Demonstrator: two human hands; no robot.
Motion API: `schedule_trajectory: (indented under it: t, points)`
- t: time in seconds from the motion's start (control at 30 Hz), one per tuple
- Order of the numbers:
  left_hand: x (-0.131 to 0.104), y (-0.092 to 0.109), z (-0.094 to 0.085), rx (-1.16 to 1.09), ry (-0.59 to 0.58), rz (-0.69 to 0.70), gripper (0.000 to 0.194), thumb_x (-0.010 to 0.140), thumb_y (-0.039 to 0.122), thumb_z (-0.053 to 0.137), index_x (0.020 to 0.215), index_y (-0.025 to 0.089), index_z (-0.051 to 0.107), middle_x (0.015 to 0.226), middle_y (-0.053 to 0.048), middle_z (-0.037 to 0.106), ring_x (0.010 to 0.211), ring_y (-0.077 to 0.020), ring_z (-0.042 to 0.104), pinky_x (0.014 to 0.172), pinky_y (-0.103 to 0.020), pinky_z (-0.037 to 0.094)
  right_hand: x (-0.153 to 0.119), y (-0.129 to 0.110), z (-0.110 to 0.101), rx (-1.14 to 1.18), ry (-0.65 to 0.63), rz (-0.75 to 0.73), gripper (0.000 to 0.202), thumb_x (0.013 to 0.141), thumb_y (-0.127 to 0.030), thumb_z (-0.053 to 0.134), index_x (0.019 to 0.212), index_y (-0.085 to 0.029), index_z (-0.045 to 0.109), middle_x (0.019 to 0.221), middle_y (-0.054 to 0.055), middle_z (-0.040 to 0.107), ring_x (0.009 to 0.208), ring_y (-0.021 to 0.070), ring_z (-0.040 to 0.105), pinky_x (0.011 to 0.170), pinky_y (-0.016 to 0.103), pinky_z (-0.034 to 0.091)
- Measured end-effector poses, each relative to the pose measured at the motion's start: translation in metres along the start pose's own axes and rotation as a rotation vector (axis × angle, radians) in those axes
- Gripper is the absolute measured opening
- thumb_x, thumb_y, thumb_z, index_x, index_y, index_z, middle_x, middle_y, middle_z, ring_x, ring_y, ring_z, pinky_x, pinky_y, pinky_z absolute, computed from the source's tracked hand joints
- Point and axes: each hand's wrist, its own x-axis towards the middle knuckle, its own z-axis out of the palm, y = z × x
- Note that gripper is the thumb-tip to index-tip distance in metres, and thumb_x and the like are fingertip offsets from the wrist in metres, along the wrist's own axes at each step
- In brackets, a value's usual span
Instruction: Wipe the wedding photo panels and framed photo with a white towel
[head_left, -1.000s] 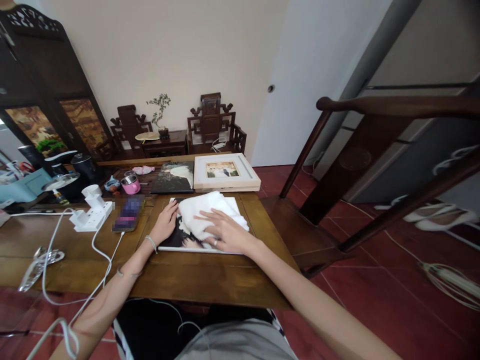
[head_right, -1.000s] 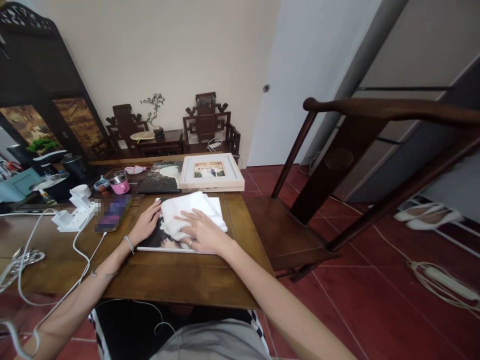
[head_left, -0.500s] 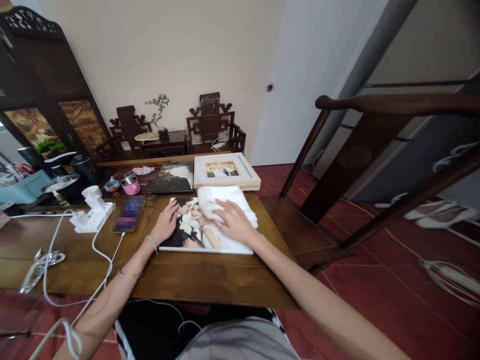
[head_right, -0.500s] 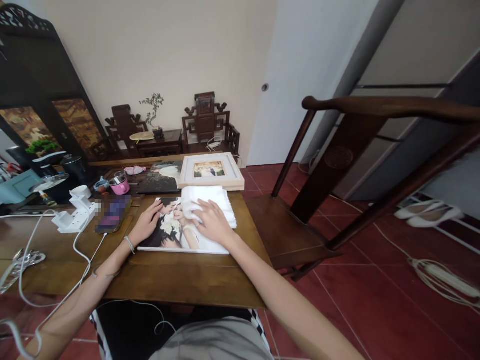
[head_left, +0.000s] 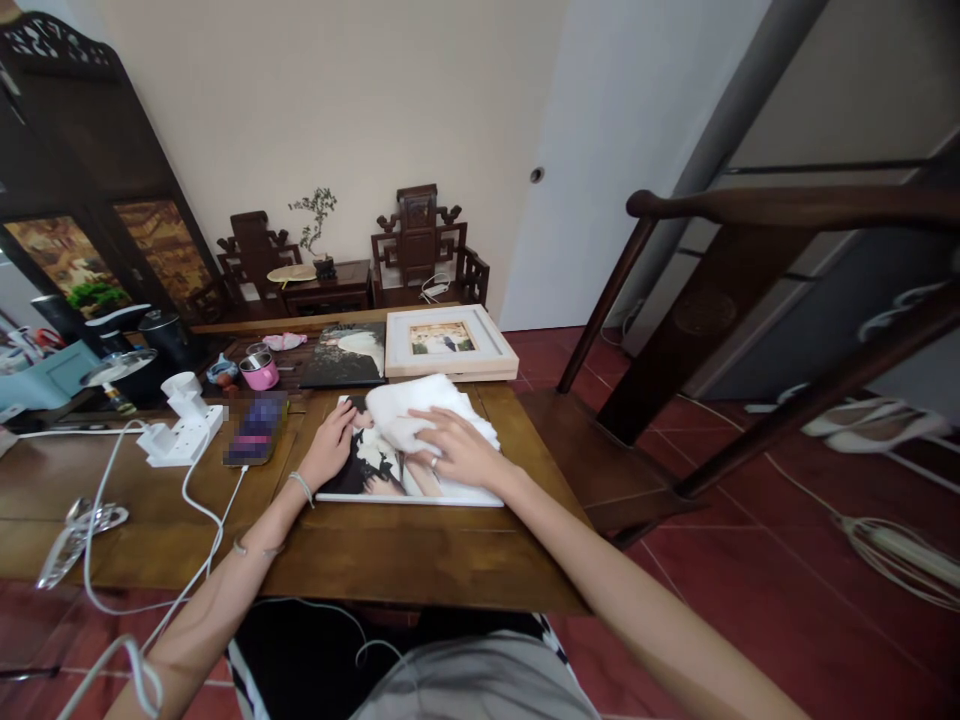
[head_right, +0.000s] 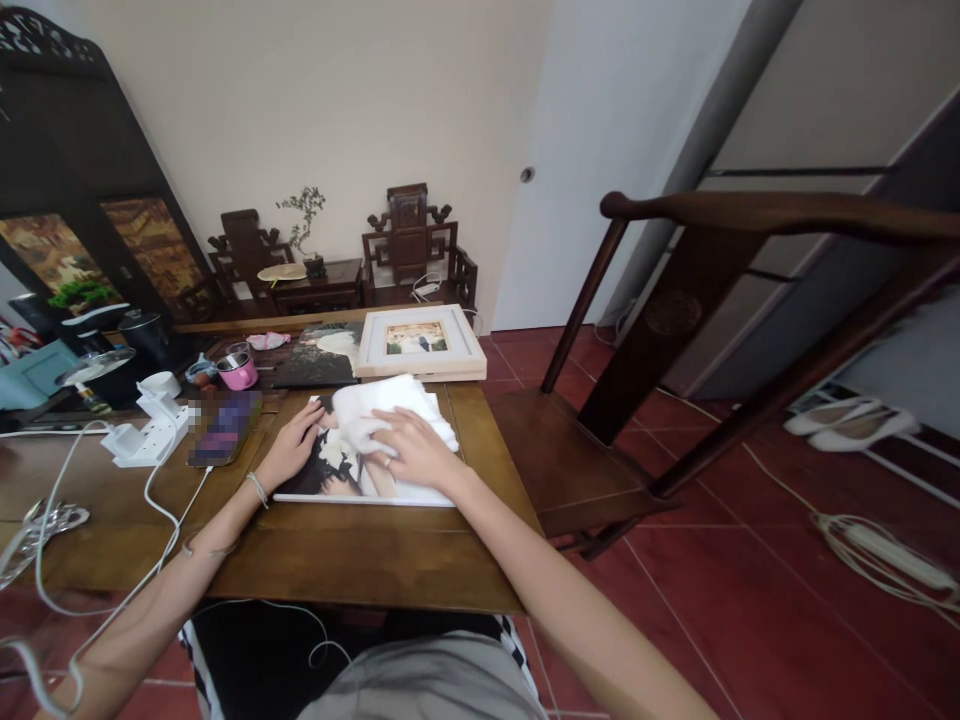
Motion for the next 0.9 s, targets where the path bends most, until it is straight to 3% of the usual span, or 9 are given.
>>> schedule_trajectory:
  t: [0.13,0.23,0.33,0.47,0.57,0.67,0.9]
  points:
    - [0.0,0.0,0.002,-0.007,0.003,-0.013,0.044,0.092,0.026,0.034,0.127,0.01,0.056,0.144,-0.014,0.046,0.138,-0.0231,0.037,0.116,-0.045,0.027,-0.002,0.013,-0.006,-0.13,0.018,0.21,0.024,0.091,-0.022,0.049,0.103,-0.014,0.068,0.126,0.019,0.06,0.129,0.0291,0.045,0.106,0.049,0.033]
    - [-0.001,0.0,0.004,-0.021,0.009,-0.017,0.045,0.092,0.025,0.034,0.127,0.009,0.055,0.144,-0.015,0.046,0.138,-0.0236,0.037,0.116,-0.045,0.026,-0.009,0.004,-0.012,-0.166,-0.048,0.254,0.025,0.09,-0.019,0.048,0.101,-0.012,0.069,0.132,0.02,0.056,0.132,0.033,0.041,0.105,0.052,0.034]
    - [-0.002,0.0,0.006,-0.038,0.016,-0.015,0.044,0.092,0.025,0.034,0.127,0.009,0.055,0.144,-0.016,0.046,0.138,-0.0241,0.037,0.116,-0.046,0.026,-0.023,-0.024,-0.013,-0.163,-0.121,0.201,0.025,0.088,-0.017,0.05,0.103,-0.014,0.069,0.14,0.017,0.049,0.134,0.0362,0.037,0.106,0.057,0.032]
    - [-0.003,-0.001,0.008,-0.043,0.028,-0.001,0.044,0.092,0.024,0.034,0.127,0.009,0.055,0.144,-0.017,0.046,0.137,-0.0243,0.037,0.116,-0.046,0.027,-0.053,-0.072,-0.007,-0.117,-0.117,0.059,0.02,0.084,-0.016,0.053,0.095,-0.016,0.07,0.143,0.016,0.046,0.135,0.037,0.035,0.108,0.059,0.029]
    - [-0.002,-0.003,0.009,-0.046,0.034,0.007,0.044,0.092,0.024,0.035,0.128,0.01,0.054,0.144,-0.016,0.045,0.137,-0.0241,0.037,0.115,-0.046,0.028,-0.066,-0.087,-0.006,-0.068,-0.099,-0.047,0.015,0.082,-0.017,0.056,0.088,-0.018,0.07,0.145,0.013,0.045,0.134,0.0371,0.035,0.107,0.06,0.029]
    - [-0.002,-0.004,0.01,-0.051,0.035,0.012,0.042,0.092,0.024,0.035,0.128,0.012,0.055,0.143,-0.014,0.047,0.137,-0.0233,0.038,0.115,-0.046,0.028,-0.059,-0.071,-0.009,-0.044,-0.093,-0.04,0.018,0.084,-0.018,0.054,0.091,-0.02,0.07,0.141,0.01,0.049,0.131,0.0342,0.042,0.106,0.058,0.032]
    - [-0.002,0.0,0.007,-0.062,0.033,-0.006,0.042,0.092,0.025,0.036,0.126,0.01,0.056,0.142,-0.016,0.047,0.136,-0.0234,0.039,0.115,-0.044,0.028,-0.018,0.024,-0.011,-0.155,-0.053,0.152,0.027,0.093,-0.023,0.045,0.106,-0.013,0.067,0.129,0.018,0.059,0.133,0.0337,0.039,0.106,0.056,0.033]
